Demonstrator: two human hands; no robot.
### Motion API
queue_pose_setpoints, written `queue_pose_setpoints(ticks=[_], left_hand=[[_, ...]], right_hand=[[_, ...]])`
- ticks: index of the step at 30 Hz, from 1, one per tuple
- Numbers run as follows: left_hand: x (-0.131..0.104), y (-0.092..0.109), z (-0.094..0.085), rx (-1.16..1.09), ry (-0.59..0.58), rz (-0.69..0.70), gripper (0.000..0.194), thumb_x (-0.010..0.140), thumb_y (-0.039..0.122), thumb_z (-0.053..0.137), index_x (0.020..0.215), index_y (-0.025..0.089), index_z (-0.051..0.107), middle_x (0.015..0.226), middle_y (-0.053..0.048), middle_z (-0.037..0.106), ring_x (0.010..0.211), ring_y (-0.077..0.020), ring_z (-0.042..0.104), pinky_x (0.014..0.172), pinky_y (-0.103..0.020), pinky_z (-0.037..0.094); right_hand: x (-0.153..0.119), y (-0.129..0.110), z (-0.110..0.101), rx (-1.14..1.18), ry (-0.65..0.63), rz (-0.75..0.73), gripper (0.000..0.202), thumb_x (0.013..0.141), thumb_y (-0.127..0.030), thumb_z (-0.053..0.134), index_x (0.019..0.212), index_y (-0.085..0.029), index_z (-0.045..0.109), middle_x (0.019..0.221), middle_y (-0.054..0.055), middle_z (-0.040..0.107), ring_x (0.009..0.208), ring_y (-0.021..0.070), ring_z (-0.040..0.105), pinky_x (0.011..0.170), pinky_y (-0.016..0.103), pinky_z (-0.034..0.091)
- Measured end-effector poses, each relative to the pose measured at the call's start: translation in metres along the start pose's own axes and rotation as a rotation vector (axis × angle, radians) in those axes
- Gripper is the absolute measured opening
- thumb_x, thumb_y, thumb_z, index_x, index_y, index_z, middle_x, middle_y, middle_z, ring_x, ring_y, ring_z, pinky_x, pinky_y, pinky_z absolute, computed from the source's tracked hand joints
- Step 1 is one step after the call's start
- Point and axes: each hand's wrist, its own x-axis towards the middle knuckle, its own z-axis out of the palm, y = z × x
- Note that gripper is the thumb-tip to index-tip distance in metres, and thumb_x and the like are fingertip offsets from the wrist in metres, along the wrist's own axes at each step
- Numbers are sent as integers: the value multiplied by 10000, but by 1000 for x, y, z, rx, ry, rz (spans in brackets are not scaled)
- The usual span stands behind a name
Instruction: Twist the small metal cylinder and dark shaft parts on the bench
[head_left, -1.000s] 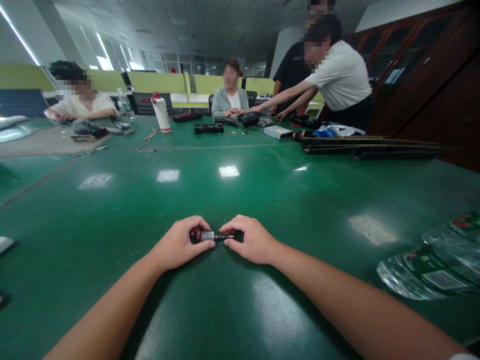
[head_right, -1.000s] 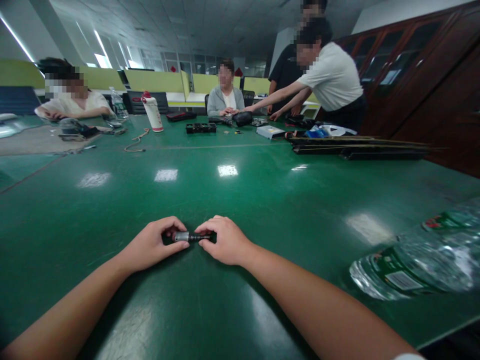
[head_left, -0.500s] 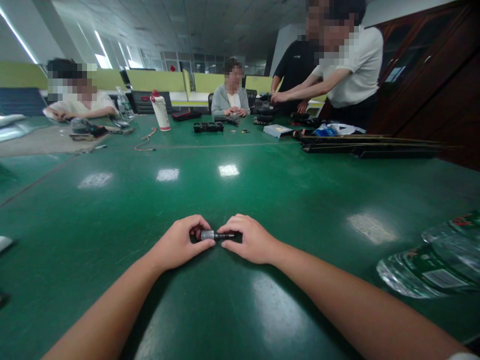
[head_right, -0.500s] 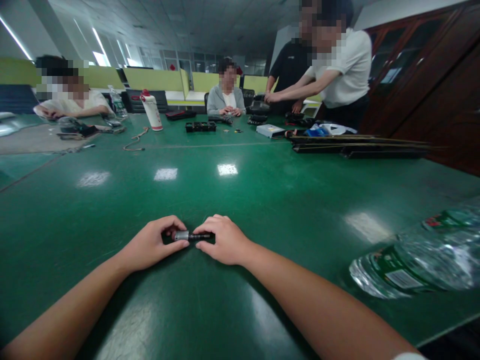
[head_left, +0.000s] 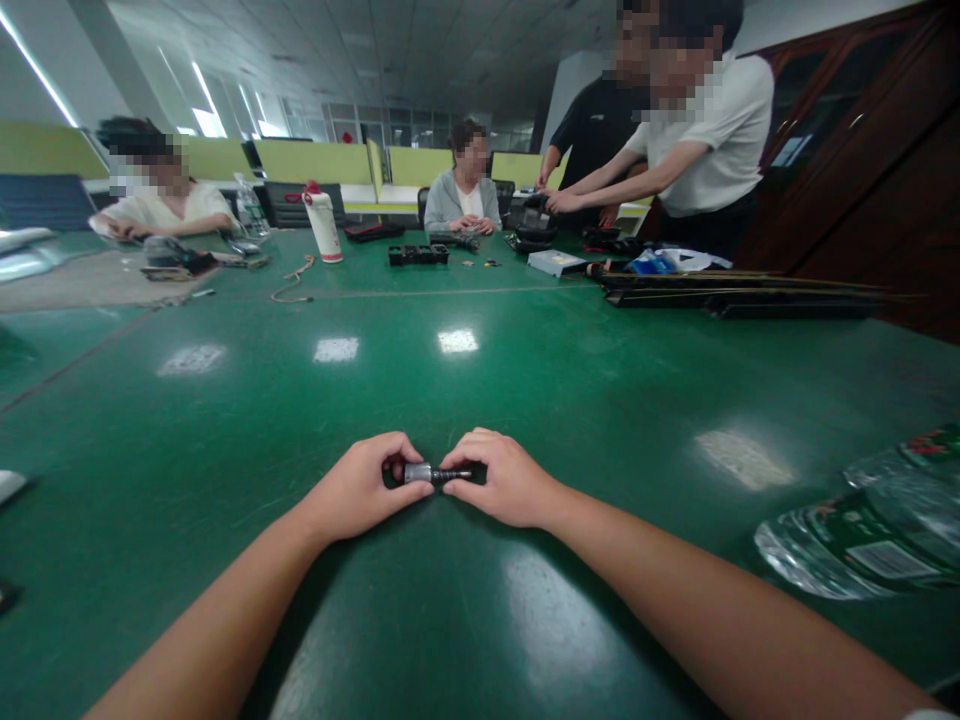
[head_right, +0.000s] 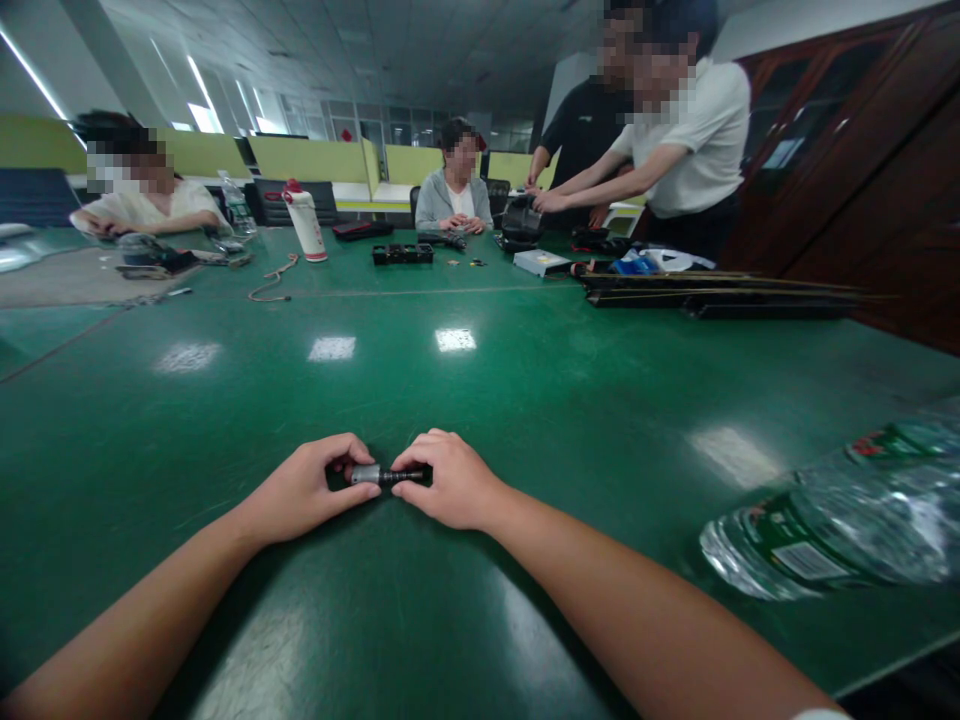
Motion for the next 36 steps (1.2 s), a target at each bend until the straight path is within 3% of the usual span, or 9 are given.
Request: queue_pose_setpoints(ticks=[18,27,36], left_hand=[[1,2,-1,33,16,16,214,820,385,666,851,179,615,776,-7,630,707,-163,577,642,-262,425],[1,-1,-5,75,74,-36,260,816,432,660,823,177,609,728,-2,621,661,-164,574,614,-264,426],[1,-3,-5,63,73,-35,250,814,420,660,829,177,604,733,-1,620,668,-163,577,622,-262,432]], right_hand=[[-2,2,1,-48,89,50,77,754,-165,717,818,-190,682,799,16,679,801,168,569,746,301,421],[-2,10,-5,-162,179,231,69,715,-183,724,773,-211,697,795,16,665,778,173,570,695,296,408],[-2,10,-3,-185,167,214,74,748,-244,749,822,-244,741,812,12,700,801,177,595,730,316,414]])
